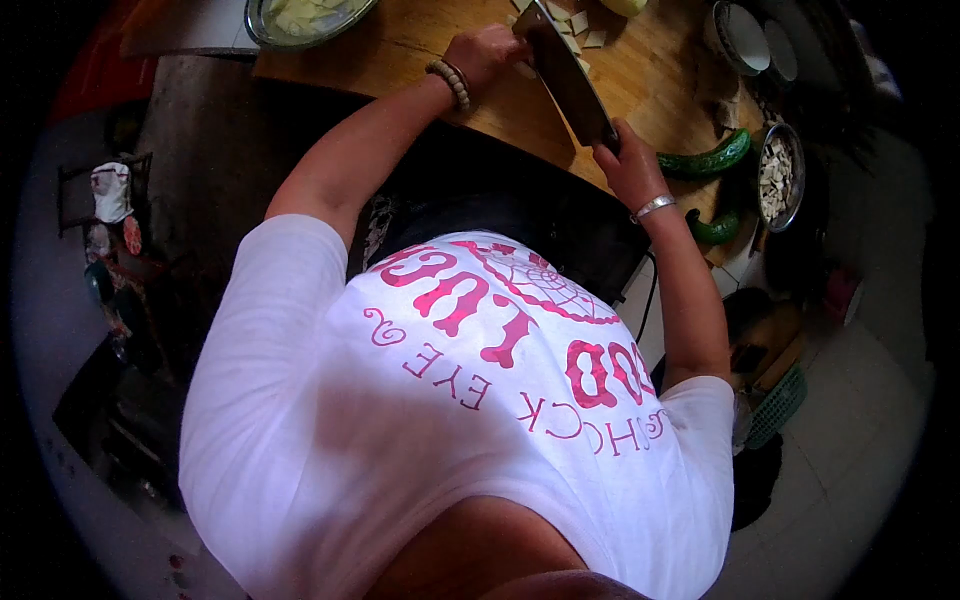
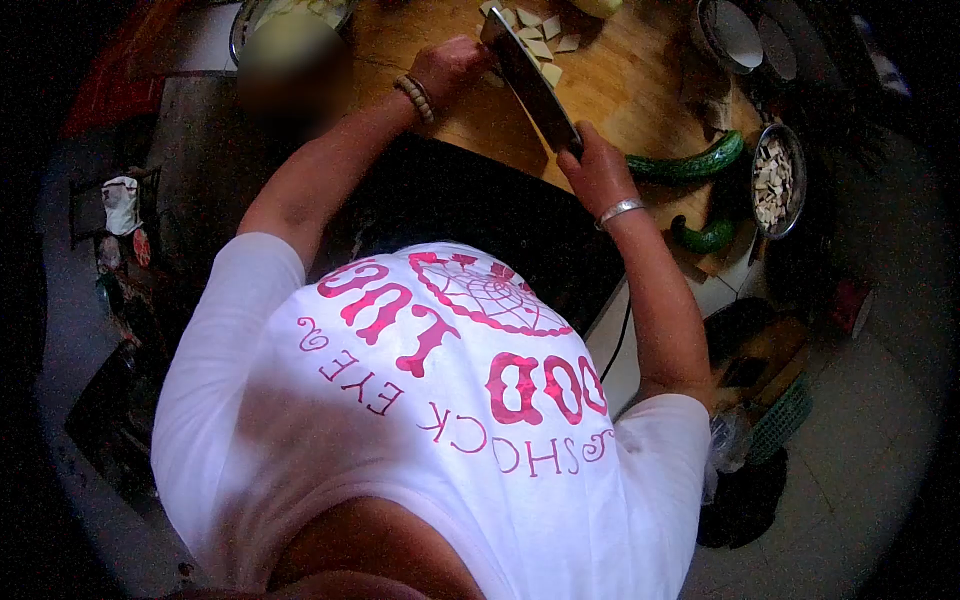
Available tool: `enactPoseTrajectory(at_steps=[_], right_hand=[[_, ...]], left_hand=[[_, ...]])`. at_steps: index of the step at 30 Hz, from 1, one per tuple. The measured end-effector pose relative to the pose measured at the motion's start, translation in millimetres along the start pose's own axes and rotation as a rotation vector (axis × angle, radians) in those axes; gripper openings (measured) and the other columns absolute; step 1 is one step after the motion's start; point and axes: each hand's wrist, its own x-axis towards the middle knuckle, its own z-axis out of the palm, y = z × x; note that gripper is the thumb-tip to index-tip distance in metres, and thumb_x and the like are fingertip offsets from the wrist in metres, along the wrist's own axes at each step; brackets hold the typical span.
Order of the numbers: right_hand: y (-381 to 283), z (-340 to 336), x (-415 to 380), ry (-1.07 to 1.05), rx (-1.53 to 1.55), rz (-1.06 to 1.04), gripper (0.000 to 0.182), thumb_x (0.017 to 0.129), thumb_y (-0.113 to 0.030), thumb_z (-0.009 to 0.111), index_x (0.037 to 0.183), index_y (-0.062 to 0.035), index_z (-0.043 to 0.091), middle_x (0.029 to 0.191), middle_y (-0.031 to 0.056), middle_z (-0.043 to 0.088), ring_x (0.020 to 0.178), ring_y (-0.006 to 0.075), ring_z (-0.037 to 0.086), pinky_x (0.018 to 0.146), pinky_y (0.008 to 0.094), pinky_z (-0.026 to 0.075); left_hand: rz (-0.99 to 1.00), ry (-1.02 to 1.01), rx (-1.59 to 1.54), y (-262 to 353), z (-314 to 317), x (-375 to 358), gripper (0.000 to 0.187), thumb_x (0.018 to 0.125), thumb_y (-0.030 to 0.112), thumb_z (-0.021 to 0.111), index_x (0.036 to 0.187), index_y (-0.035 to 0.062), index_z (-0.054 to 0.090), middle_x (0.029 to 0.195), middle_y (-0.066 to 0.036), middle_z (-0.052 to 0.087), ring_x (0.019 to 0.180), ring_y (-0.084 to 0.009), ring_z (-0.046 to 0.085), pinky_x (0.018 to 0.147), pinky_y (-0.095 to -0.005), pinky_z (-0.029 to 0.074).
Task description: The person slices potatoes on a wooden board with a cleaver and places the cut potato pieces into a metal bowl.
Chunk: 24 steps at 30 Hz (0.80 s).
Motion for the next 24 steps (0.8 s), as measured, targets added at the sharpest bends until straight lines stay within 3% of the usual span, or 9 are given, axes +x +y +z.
enactPoseTrajectory(at_steps=[5,7,13,20,22,24], right_hand=[[8.7,0.0,-1.9,0.048,0.171,0.022,0.028,0.087,-0.020,0.064,0.101,-0.0004,0.051,0.081,0.0238,0.063,0.076,0.0390,0.063,0.066,0.0430,0.047],[5.5,-2.6,-8.3,0.060,0.127,0.026,0.028,0.087,-0.020,0.064,0.102,-0.0003,0.052,0.080,0.0234,0.063,0.075,0.0385,0.063,0.065,0.0428,0.047],[0.1,-13.3,-26.2,0.119,0.094,-0.042,0.030,0.086,-0.021,0.065,0.106,-0.0013,0.054,0.078,0.0220,0.063,0.070,0.0359,0.063,0.061,0.0404,0.047],[-0.9,-20.3,-35.0,0.036,0.108,0.037,0.029,0.087,-0.021,0.064,0.109,-0.0052,0.054,0.080,0.0210,0.064,0.071,0.0342,0.064,0.064,0.0381,0.049],[0.0,-23.3,-34.1,0.027,0.063,0.011,0.029,0.087,-0.021,0.064,0.109,-0.0058,0.054,0.080,0.0209,0.064,0.073,0.0347,0.065,0.065,0.0387,0.049],[1.4,-27.8,-31.2,0.018,0.019,-0.016,0.029,0.086,-0.022,0.064,0.109,-0.0063,0.054,0.081,0.0208,0.064,0.074,0.0352,0.065,0.066,0.0392,0.050]], left_hand=[[0.025,0.002,0.004,-3.0,-1.0,4.3,0.007,0.088,0.021,0.059,0.094,0.0186,0.060,0.081,-0.005,0.060,0.078,-0.0257,0.062,0.060,-0.0378,0.052],[-0.078,-0.144,0.080,6.7,-7.3,4.3,0.008,0.087,0.018,0.061,0.095,0.0179,0.060,0.082,-0.006,0.061,0.078,-0.0269,0.061,0.062,-0.0390,0.052],[-0.067,0.044,-0.156,4.9,-7.4,0.8,0.014,0.086,0.018,0.062,0.100,0.0146,0.061,0.087,-0.007,0.063,0.084,-0.0282,0.061,0.067,-0.0391,0.052],[-0.110,-0.036,-0.098,25.3,-17.4,-16.2,0.016,0.087,0.021,0.061,0.101,0.0139,0.064,0.094,-0.006,0.064,0.090,-0.0269,0.061,0.071,-0.0377,0.053],[-0.094,0.049,-0.051,24.8,-16.2,-14.7,0.010,0.083,0.023,0.063,0.093,0.0227,0.065,0.083,0.003,0.062,0.082,-0.0205,0.062,0.063,-0.0348,0.052],[-0.122,-0.039,-0.033,26.6,-18.9,-15.1,0.014,0.086,0.023,0.060,0.098,0.0190,0.064,0.087,-0.002,0.062,0.084,-0.0235,0.062,0.066,-0.0361,0.052]])
